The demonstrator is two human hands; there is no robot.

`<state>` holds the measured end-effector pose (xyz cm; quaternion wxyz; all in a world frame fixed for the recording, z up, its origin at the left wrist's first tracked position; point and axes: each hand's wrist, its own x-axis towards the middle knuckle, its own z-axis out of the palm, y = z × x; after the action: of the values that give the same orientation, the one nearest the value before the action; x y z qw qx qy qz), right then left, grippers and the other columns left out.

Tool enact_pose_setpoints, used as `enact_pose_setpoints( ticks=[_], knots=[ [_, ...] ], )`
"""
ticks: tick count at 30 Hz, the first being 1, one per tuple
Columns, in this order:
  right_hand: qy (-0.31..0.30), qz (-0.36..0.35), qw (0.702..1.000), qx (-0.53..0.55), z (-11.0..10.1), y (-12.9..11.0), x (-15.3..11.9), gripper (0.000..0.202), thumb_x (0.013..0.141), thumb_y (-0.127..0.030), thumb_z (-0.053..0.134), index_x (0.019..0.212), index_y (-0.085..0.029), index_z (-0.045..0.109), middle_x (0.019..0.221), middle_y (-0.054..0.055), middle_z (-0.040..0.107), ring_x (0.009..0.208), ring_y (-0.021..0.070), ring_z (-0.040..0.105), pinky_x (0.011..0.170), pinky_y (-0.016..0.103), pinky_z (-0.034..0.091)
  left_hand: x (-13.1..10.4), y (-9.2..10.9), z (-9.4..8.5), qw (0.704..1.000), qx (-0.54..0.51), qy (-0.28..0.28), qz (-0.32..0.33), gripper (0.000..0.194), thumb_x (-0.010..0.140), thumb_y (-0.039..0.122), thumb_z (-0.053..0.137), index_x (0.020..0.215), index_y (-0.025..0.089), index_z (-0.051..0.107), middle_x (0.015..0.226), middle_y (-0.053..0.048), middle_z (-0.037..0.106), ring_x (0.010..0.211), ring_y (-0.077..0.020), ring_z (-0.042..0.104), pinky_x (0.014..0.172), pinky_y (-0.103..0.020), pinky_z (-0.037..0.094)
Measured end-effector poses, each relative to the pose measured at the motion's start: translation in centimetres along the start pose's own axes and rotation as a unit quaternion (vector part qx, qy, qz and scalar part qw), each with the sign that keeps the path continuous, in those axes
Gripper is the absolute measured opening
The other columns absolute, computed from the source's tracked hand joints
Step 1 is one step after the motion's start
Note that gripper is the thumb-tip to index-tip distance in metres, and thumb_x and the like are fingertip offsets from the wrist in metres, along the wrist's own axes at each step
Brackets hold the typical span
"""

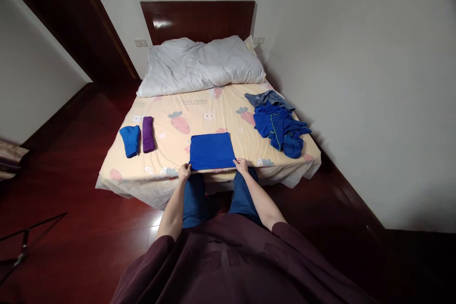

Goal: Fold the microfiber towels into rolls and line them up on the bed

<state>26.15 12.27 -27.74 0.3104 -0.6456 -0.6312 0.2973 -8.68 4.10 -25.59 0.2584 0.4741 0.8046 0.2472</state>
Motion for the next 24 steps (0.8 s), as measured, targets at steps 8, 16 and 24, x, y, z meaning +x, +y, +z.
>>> enact_pose_setpoints(
  ticks=[8, 16, 24],
  knots=[
    [0.013, 0.082, 0.996, -0.029, 0.5, -0.6, 0.5, 0.022, 0.086, -0.033, 0.068, 0.068, -0.019, 0.069, 0.073, 0.009, 0.076, 0.072, 0.0222, 0.069, 0.067, 0.028, 0.051, 0.4, 0.2, 0.2, 1.000, 0.011, 0.012, -0.012, 0.025, 0.095, 0.031, 0.058, 0.093, 0.012, 0.075, 0.091, -0.014, 0.077, 0.093, -0.0258, 0.073, 0.085, -0.031, 0.052],
    [0.078, 0.007, 0.997, -0.022, 0.1, -2.1, -0.9, 0.039, 0.096, -0.026, 0.050, 0.129, -0.015, 0.067, 0.126, 0.016, 0.072, 0.120, 0.0281, 0.065, 0.106, 0.041, 0.048, -2.0, 0.3, -0.1, 0.989, 0.007, 0.097, 0.112, 0.049, 0.098, 0.024, 0.048, 0.145, 0.010, 0.051, 0.145, -0.021, 0.056, 0.134, -0.0262, 0.056, 0.115, -0.040, 0.043],
    [-0.133, -0.243, 0.945, -0.172, 0.0, -2.0, -3.7, 0.058, 0.092, -0.013, 0.050, 0.149, -0.016, 0.054, 0.156, 0.013, 0.051, 0.147, 0.0274, 0.045, 0.122, 0.048, 0.035, -2.9, 0.1, 1.4, 0.944, 0.147, -0.037, 0.294, 0.064, 0.088, 0.010, 0.045, 0.152, 0.013, 0.048, 0.161, -0.017, 0.042, 0.154, -0.0303, 0.033, 0.128, -0.051, 0.024]
  ],
)
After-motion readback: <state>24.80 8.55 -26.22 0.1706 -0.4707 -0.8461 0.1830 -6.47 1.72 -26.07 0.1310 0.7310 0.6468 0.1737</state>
